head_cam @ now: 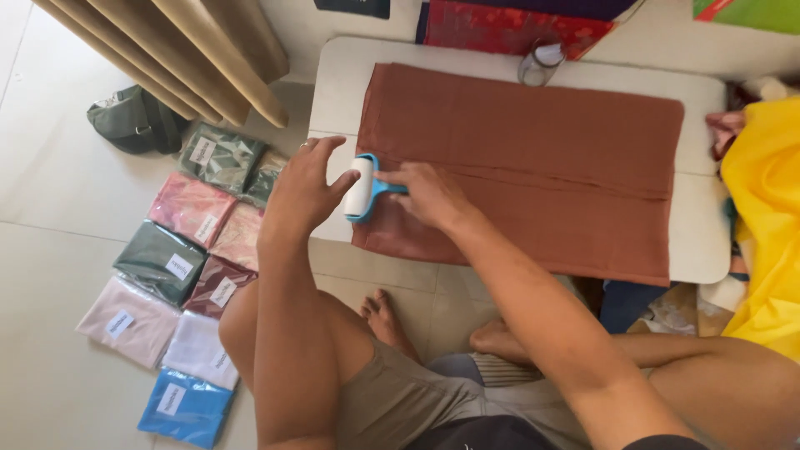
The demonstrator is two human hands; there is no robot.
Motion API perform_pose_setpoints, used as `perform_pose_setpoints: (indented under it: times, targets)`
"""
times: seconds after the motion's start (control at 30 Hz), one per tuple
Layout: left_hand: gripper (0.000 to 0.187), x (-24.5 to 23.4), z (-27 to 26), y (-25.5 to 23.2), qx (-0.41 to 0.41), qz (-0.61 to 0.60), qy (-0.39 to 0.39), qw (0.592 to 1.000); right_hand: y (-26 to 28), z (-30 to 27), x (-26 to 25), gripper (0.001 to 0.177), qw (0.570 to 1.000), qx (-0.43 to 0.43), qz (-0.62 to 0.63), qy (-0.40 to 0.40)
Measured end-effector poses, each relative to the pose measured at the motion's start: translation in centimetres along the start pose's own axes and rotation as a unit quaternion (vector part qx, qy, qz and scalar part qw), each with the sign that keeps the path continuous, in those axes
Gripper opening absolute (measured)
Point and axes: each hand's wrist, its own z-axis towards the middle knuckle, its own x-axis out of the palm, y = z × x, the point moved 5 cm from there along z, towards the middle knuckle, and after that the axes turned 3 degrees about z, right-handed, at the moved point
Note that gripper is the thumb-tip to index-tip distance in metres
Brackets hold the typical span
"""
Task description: Using a lint roller to clean a piece of brown fabric and then folding it.
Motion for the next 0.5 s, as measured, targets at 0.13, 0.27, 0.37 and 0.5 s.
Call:
perform_pose_setpoints:
  times: [0.13,0.27,0.37,0.5]
  targets:
    - [0.054,0.4,-0.3,0.7,-0.013,-0.004,0.008,1.0,-0.8,-7.3,-6.4,0.043,0.999,0.027,0.045,0.0]
    - [0.053,0.3,-0.9,-0.9,0.003,0.007,0.015,1.0,-3.5,-13.2,-7.9,0.04,0.981,0.08,-0.149,0.099]
    - [0.052,1.0,-0.7,-1.8,0.027,0.016,0.033,0.999,-4.1,-13.6,-5.4,0.041,0.968,0.101,-0.193,0.124]
    - [0.05,1.6,-0.2,-2.5,0.058,0.045,0.044,0.996,-0.5,-9.8,-1.0,0.045,0.988,0.034,-0.125,0.08]
